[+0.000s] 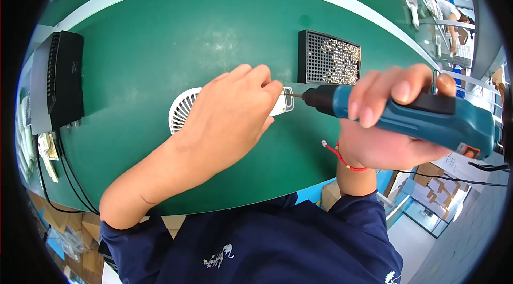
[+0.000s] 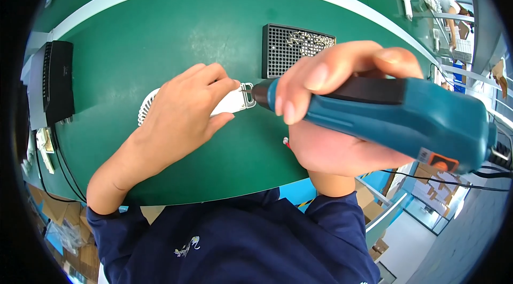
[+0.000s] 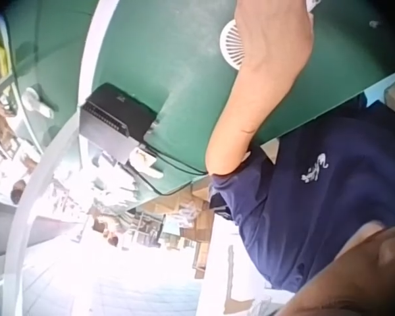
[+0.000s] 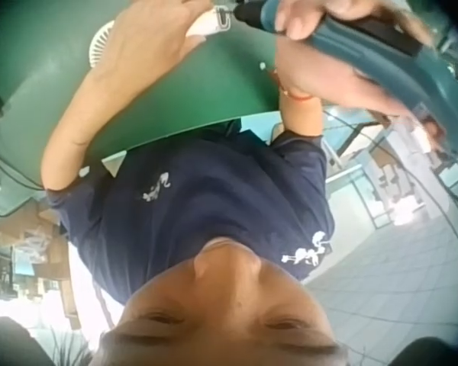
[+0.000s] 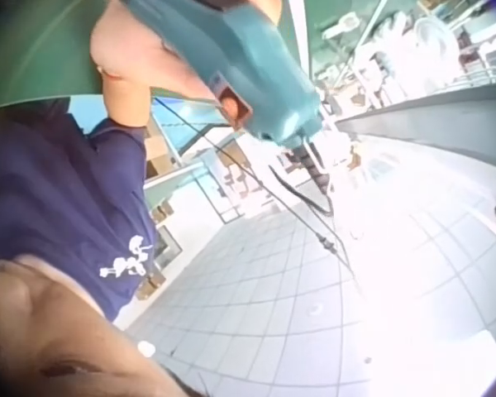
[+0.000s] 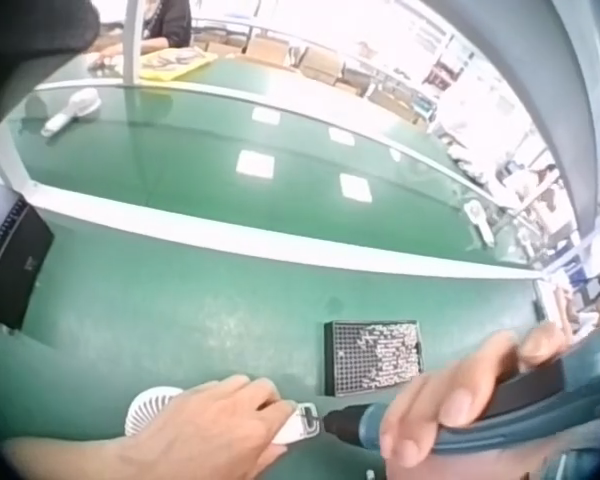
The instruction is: Assembling small handheld portable fans by using an electric screwdriver to attach parts.
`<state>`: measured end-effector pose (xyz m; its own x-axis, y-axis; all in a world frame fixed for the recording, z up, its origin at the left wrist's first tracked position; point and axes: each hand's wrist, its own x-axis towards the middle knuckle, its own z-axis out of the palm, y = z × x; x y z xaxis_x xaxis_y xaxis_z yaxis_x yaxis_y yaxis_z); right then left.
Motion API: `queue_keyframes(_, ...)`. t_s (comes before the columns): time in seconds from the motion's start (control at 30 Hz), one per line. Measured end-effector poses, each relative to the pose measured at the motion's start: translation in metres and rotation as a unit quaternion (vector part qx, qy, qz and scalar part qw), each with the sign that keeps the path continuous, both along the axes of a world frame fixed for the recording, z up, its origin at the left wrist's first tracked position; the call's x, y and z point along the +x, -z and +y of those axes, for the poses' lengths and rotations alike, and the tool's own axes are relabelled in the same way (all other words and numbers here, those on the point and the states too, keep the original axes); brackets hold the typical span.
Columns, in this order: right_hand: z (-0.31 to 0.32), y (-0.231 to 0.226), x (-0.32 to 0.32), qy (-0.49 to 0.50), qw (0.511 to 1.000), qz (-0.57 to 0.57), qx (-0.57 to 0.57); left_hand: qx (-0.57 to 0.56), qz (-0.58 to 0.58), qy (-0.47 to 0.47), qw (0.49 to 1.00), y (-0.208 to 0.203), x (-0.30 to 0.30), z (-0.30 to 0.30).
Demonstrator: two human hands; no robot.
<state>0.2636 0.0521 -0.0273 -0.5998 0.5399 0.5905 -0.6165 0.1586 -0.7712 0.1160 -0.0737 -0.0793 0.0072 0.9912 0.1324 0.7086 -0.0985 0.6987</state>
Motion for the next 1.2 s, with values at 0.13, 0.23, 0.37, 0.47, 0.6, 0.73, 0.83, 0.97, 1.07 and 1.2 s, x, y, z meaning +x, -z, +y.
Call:
queue_keyframes(0.13, 0.001, 0.006, -0.003, -0.006, 1.0, -0.002, 0.002, -0.012, 0.0, 0.005, 1.0, -0.001, 0.0, 0.001)
queue_keyframes(0.23, 0.004, 0.006, -0.003, -0.005, 1.0, -0.014, 0.018, -0.011, -0.001, 0.002, 1.0, 0.0, -0.001, 0.0)
queue_keyframes(0.37, 0.004, 0.004, -0.005, -0.043, 0.999, -0.021, 0.015, -0.007, -0.001, 0.002, 1.0, 0.0, 0.0, 0.001)
queue_keyframes(0.47, -0.007, -0.01, -0.003, 0.024, 1.0, 0.003, 0.0, -0.019, 0.009, 0.01, 1.0, -0.002, -0.001, 0.0)
queue_keyframes(0.6, 0.002, -0.024, 0.029, 0.139, 0.98, 0.135, -0.053, -0.057, 0.032, 0.023, 0.998, -0.007, -0.002, -0.001)
queue_keyframes(0.73, 0.027, -0.013, 0.076, 0.127, 0.974, 0.073, -0.171, -0.046, 0.051, 0.049, 0.996, -0.009, 0.001, 0.0)
queue_keyframes(0.83, 0.003, -0.003, 0.075, 0.18, 0.947, -0.114, -0.239, 0.019, 0.054, 0.064, 0.996, -0.027, 0.001, -0.005)
queue_keyframes(0.97, -0.033, 0.01, 0.077, 0.155, 0.89, -0.341, -0.259, 0.075, 0.045, 0.067, 0.994, -0.043, 0.012, -0.01)
queue_keyframes(1.07, -0.048, 0.013, 0.074, 0.134, 0.88, -0.368, -0.269, 0.087, 0.033, 0.072, 0.993, -0.043, 0.017, -0.009)
queue_keyframes(1.2, -0.056, 0.017, 0.076, 0.135, 0.877, -0.392, -0.241, 0.116, 0.051, 0.09, 0.988, -0.039, 0.022, -0.012)
